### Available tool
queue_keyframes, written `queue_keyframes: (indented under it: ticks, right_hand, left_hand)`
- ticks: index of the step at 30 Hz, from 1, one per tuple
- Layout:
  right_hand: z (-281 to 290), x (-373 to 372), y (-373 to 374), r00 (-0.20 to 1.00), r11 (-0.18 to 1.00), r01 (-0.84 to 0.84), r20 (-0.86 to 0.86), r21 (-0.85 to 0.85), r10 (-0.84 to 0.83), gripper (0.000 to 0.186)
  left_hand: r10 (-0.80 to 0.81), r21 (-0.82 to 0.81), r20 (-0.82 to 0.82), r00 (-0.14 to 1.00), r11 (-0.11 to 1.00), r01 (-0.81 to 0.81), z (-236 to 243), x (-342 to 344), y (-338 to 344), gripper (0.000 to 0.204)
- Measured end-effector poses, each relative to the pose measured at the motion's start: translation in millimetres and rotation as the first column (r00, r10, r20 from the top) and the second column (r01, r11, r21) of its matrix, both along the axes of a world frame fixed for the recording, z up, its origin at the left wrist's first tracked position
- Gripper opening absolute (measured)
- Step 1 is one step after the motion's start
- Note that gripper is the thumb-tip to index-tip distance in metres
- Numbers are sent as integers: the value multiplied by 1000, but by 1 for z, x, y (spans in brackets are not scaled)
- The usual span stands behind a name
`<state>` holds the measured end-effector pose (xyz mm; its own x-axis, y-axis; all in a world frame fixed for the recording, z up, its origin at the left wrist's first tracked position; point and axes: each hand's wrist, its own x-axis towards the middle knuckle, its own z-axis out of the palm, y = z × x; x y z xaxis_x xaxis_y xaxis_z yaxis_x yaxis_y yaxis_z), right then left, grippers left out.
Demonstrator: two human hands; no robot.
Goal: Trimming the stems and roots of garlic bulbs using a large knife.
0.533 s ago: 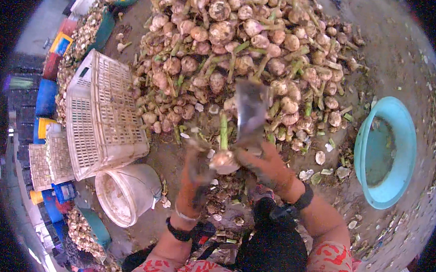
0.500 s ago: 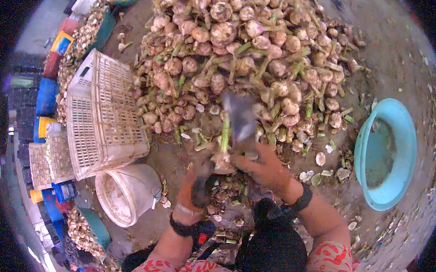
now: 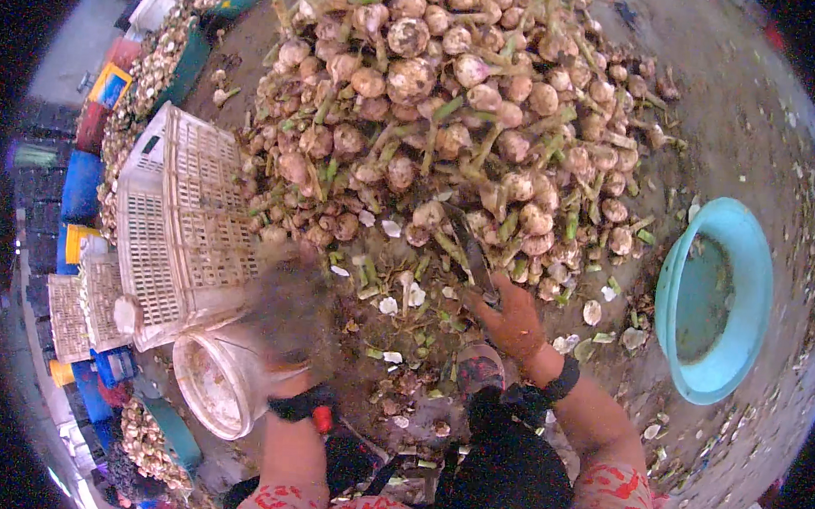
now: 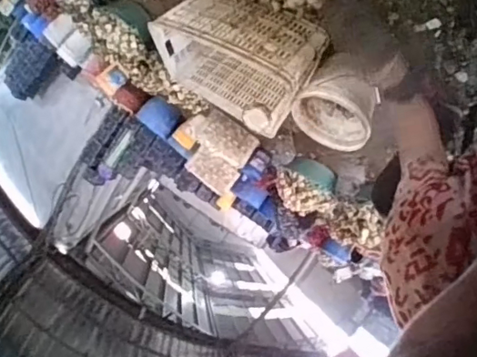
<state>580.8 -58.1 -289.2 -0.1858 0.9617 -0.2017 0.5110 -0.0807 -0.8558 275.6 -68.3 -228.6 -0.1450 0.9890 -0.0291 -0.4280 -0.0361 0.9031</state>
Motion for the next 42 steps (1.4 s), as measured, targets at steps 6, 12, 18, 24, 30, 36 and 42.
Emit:
queue_keyframes:
  ticks: [6,12,18,24,30,36,42]
  right_hand:
    - [5,-20,4,984,996,32,-172,-82,-46,33]
    - [7,-47,6,960,993,11,-277,-118,-43,34]
    - [-69,-23,7,964,983,-67,-266,-174,19,36]
    - [-42,-44,12,972,952,-46,-235,-303,-28,36]
    - [42,-36,4,975,983,-180,-142,-29,174,37]
    - [50,-24,-23,892,858,-429,280,282,354,35]
    - [45,-19,-13,841,813,-516,343,270,419,36]
  left_hand:
    - [-237,-256,-918,318,966,-19,-139,54,66,51]
    - [-221,-486,-654,724,856,-177,-178,-18,35,45]
    - [-744,-763,-373,554,586,273,-22,82,26,38]
    - [-174,-178,-749,640,982,58,-38,77,-13,55]
    - [-410,-469,-584,701,875,121,-12,81,-23,58]
    - [-310,-322,-374,874,927,191,-13,79,-32,36]
    - [-347,-294,-769,536,938,185,-2,74,-48,46]
